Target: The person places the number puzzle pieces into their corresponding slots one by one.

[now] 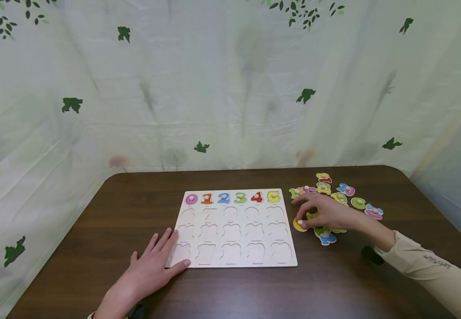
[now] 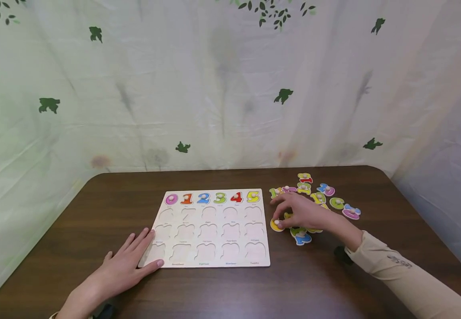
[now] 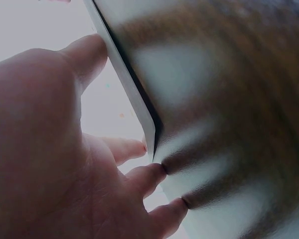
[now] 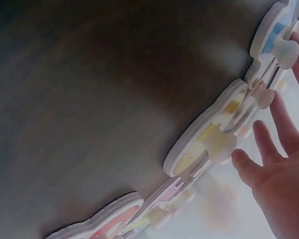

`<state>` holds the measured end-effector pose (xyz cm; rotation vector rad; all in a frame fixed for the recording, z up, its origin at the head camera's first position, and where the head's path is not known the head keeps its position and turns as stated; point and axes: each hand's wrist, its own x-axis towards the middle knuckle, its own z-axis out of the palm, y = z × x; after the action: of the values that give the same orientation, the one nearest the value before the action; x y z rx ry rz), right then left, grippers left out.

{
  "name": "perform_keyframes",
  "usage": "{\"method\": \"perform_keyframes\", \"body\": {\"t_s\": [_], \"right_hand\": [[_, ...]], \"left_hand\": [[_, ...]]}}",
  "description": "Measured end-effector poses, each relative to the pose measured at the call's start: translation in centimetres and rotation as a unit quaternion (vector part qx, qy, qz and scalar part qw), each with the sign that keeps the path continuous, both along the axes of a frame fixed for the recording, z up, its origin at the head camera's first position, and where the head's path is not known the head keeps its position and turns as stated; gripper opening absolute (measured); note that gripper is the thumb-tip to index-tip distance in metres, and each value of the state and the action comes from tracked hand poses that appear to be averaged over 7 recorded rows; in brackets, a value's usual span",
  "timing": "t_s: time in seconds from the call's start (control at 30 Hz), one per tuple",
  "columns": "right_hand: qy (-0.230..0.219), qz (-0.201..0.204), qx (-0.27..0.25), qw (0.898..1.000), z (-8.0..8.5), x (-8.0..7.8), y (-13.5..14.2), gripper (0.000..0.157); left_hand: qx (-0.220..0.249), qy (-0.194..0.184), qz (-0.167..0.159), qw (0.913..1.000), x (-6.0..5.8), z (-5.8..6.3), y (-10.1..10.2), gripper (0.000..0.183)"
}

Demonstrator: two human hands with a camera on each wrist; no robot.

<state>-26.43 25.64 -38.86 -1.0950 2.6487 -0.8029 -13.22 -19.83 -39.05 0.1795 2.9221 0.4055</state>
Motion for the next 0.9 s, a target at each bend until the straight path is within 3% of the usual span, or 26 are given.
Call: {"method": "perform_keyframes", "body": {"t_s": [0.27,0.57,0.8,0.9], "right_hand": [[0.048,0.012,-0.003,0.999,0.5,-0.3,-0.4,0.017],[0.047,-0.034,-0.015,0.998,1.7,-0.6,-2.3,0.016],[0.080,-0.087,-0.048,0.992,2.0,-1.4,-5.9,0.012],[0.080,-0.091,-0.060,0.991,2.0,-1.8,-7.4,0.010]], "left_hand": [[-0.001,0.001,0.001,1.0000,0.1,0.2,0.0,0.094],[0.002,0.003,0.002,1.0000,0.2,0.2,0.1,0.094],[0.004,-0.004,0.004,1.0000,0.2,0.2,0.0,0.095],[0.005,-0.009,0.006,0.9999,0.1,0.2,0.0,0.096]]}}
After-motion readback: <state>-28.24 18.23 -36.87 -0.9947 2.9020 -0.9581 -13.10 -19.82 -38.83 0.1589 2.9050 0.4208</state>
